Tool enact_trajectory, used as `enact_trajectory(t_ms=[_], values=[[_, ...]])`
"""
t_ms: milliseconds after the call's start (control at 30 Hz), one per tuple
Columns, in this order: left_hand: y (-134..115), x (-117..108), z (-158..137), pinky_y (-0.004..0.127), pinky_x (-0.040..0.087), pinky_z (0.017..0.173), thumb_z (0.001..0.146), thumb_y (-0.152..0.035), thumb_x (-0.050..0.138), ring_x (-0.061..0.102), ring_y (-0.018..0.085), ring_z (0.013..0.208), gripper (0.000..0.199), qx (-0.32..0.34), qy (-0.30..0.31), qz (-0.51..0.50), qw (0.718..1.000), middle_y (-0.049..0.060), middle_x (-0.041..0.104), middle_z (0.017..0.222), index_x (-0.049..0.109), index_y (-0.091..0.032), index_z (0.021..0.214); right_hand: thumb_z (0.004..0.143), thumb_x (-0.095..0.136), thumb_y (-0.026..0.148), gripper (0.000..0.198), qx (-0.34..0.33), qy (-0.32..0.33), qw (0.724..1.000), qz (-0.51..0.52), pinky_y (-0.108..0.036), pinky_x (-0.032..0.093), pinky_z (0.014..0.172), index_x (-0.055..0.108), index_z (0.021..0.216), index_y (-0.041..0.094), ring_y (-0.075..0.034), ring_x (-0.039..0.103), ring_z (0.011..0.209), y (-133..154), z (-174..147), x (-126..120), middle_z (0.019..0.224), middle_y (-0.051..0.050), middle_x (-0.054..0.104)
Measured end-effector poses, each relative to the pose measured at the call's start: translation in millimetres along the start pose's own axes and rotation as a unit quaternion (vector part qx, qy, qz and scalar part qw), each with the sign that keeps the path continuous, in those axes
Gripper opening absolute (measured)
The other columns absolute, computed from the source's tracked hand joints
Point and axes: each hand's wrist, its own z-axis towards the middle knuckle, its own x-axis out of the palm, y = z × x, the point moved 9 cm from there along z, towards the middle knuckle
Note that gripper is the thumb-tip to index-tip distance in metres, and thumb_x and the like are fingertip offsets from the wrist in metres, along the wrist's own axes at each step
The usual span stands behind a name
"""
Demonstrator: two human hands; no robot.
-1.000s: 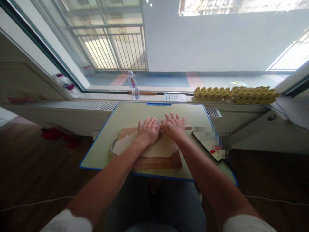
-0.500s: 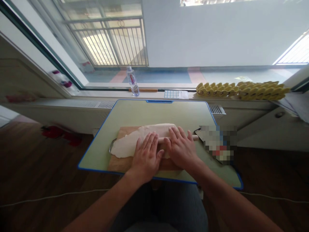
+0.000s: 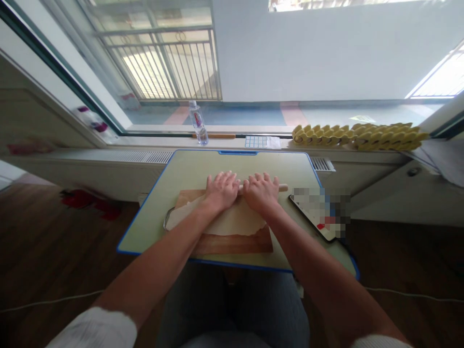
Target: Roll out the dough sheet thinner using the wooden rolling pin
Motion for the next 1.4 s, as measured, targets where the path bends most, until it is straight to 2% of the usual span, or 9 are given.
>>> enact_trajectory(t_ms=[167, 267, 367, 600, 733, 1000, 1100, 1200, 1400], values=[[-27, 6, -115, 0.061, 0.02, 0.133, 0.111, -0.049, 0.023, 0.029, 0.028, 0.162, 0.066, 0.086, -0.082, 0.02, 0.993, 0.01, 0.036, 0.173, 0.035, -0.015, 0.167, 0.111, 0.028, 0.042, 0.058, -0.038, -0.03, 0.999, -0.003, -0.053, 0.024, 0.125, 0.056, 0.155, 0.014, -0.031, 0.044, 0.15, -2, -78, -8, 0.16, -0.012, 0.055], [-34, 12, -154, 0.056, 0.026, 0.133, 0.11, -0.049, 0.032, 0.025, 0.027, 0.164, 0.067, 0.104, -0.093, 0.029, 0.99, 0.01, 0.03, 0.176, 0.031, -0.016, 0.168, 0.11, 0.031, 0.043, 0.059, -0.059, -0.045, 0.997, -0.002, -0.052, 0.02, 0.127, 0.051, 0.159, 0.016, -0.031, 0.042, 0.152, -3, -104, -8, 0.163, -0.012, 0.052], [-30, 13, -132, 0.059, 0.025, 0.133, 0.11, -0.051, 0.029, 0.027, 0.028, 0.163, 0.068, 0.081, -0.076, 0.016, 0.994, 0.01, 0.032, 0.175, 0.033, -0.016, 0.168, 0.111, 0.029, 0.044, 0.058, -0.049, -0.046, 0.998, -0.003, -0.054, 0.019, 0.127, 0.053, 0.158, 0.019, -0.031, 0.04, 0.153, -5, -85, -5, 0.163, -0.01, 0.052], [-8, 2, 0, 0.066, 0.02, 0.131, 0.109, -0.05, 0.021, 0.036, 0.032, 0.159, 0.063, 0.016, -0.001, -0.007, 1.0, 0.007, 0.043, 0.17, 0.054, -0.026, 0.157, 0.111, 0.028, 0.045, 0.054, 0.03, -0.028, 0.999, -0.01, -0.063, 0.023, 0.121, 0.066, 0.144, 0.023, -0.035, 0.045, 0.146, -12, 4, 1, 0.155, -0.009, 0.061], [-6, 1, 12, 0.068, 0.02, 0.13, 0.109, -0.049, 0.022, 0.038, 0.033, 0.157, 0.062, 0.006, 0.007, -0.012, 1.0, 0.008, 0.045, 0.169, 0.055, -0.023, 0.155, 0.111, 0.028, 0.043, 0.052, 0.032, -0.022, 0.999, -0.008, -0.063, 0.025, 0.119, 0.07, 0.136, 0.024, -0.035, 0.046, 0.145, -16, -2, 2, 0.153, -0.008, 0.063], [-31, 3, -136, 0.061, 0.024, 0.133, 0.11, -0.053, 0.028, 0.029, 0.029, 0.162, 0.069, 0.102, -0.084, -0.005, 0.991, 0.014, 0.036, 0.173, 0.038, -0.013, 0.165, 0.111, 0.031, 0.043, 0.053, -0.034, -0.061, 0.997, -0.011, -0.056, 0.023, 0.125, 0.063, 0.147, 0.02, -0.031, 0.048, 0.147, -11, -94, -11, 0.155, -0.01, 0.061], [-32, 4, -157, 0.059, 0.026, 0.133, 0.11, -0.053, 0.029, 0.028, 0.028, 0.163, 0.068, 0.104, -0.076, -0.011, 0.992, 0.013, 0.035, 0.173, 0.037, -0.014, 0.166, 0.111, 0.031, 0.043, 0.053, -0.043, -0.069, 0.996, -0.023, -0.056, 0.022, 0.125, 0.063, 0.148, 0.022, -0.031, 0.046, 0.149, -11, -101, -11, 0.156, -0.009, 0.06], [-27, 2, -121, 0.062, 0.023, 0.133, 0.11, -0.054, 0.025, 0.031, 0.028, 0.162, 0.068, 0.084, -0.065, -0.014, 0.994, 0.013, 0.039, 0.172, 0.042, -0.015, 0.163, 0.111, 0.031, 0.043, 0.052, -0.021, -0.07, 0.997, -0.029, -0.058, 0.023, 0.124, 0.064, 0.146, 0.023, -0.033, 0.045, 0.148, -13, -74, -7, 0.156, -0.009, 0.06], [-4, 1, 6, 0.065, 0.014, 0.132, 0.109, -0.051, 0.02, 0.031, 0.032, 0.161, 0.069, 0.008, -0.018, -0.013, 1.0, 0.013, 0.046, 0.168, 0.053, -0.013, 0.156, 0.111, 0.033, 0.046, 0.05, 0.023, -0.051, 0.998, -0.009, -0.062, 0.026, 0.118, 0.072, 0.133, 0.025, -0.034, 0.051, 0.138, -9, 4, -2, 0.147, -0.01, 0.067]])
